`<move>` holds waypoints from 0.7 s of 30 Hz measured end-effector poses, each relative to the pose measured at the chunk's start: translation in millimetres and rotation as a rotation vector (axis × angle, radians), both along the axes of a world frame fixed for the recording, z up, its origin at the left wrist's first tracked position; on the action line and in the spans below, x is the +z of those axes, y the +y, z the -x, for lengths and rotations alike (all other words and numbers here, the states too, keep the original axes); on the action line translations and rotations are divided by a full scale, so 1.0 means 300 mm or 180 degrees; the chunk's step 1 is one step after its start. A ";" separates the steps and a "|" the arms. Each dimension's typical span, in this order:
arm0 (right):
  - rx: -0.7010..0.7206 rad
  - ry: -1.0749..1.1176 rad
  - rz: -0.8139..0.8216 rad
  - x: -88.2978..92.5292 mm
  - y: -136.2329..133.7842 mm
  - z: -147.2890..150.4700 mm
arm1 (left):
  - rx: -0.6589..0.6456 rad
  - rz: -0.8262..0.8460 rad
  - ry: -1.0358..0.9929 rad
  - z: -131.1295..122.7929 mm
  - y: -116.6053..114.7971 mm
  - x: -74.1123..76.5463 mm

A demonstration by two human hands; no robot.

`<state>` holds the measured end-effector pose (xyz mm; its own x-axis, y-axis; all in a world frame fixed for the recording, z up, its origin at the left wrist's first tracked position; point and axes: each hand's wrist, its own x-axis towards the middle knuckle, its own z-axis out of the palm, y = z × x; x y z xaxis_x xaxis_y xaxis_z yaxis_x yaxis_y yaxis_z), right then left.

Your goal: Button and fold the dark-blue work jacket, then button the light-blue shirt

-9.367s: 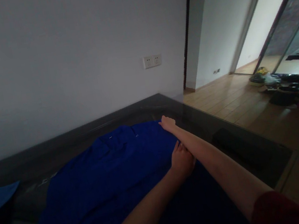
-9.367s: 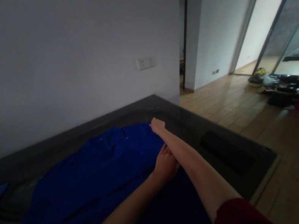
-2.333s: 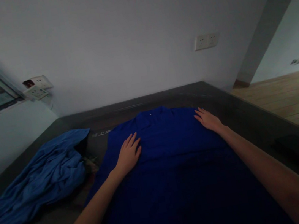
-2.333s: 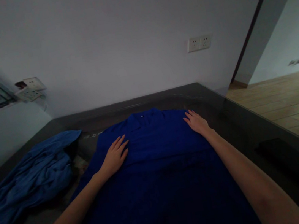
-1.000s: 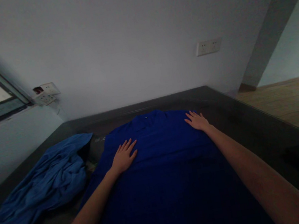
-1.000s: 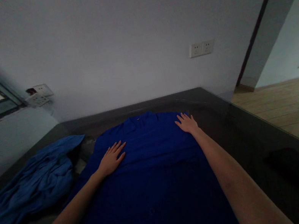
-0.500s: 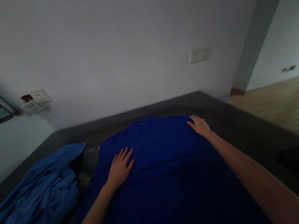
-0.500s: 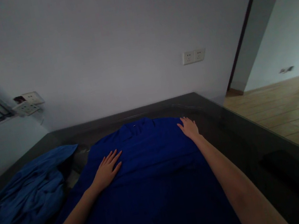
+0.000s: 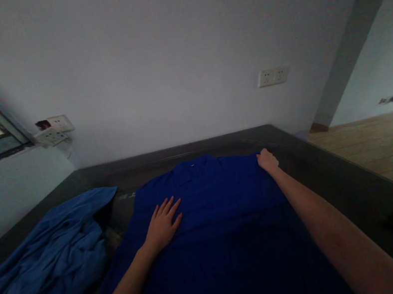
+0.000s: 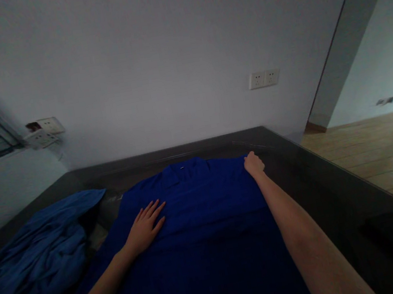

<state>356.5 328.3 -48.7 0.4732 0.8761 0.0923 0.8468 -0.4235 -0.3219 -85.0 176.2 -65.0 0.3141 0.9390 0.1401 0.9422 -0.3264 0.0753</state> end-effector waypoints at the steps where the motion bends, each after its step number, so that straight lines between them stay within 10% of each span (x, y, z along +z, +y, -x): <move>1: -0.0010 -0.0018 -0.0055 0.003 -0.006 0.008 | 0.0008 0.0011 0.0007 -0.001 0.000 0.002; 21: 0.0659 -0.0603 -0.0873 0.024 -0.107 0.030 | -0.0040 -0.0030 -0.0060 0.003 0.002 -0.006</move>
<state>347.4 296.3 -41.6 0.2413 0.8819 0.4051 0.9605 -0.1575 -0.2293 -85.9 176.8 -66.9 0.3232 0.9336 0.1550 0.9365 -0.3391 0.0897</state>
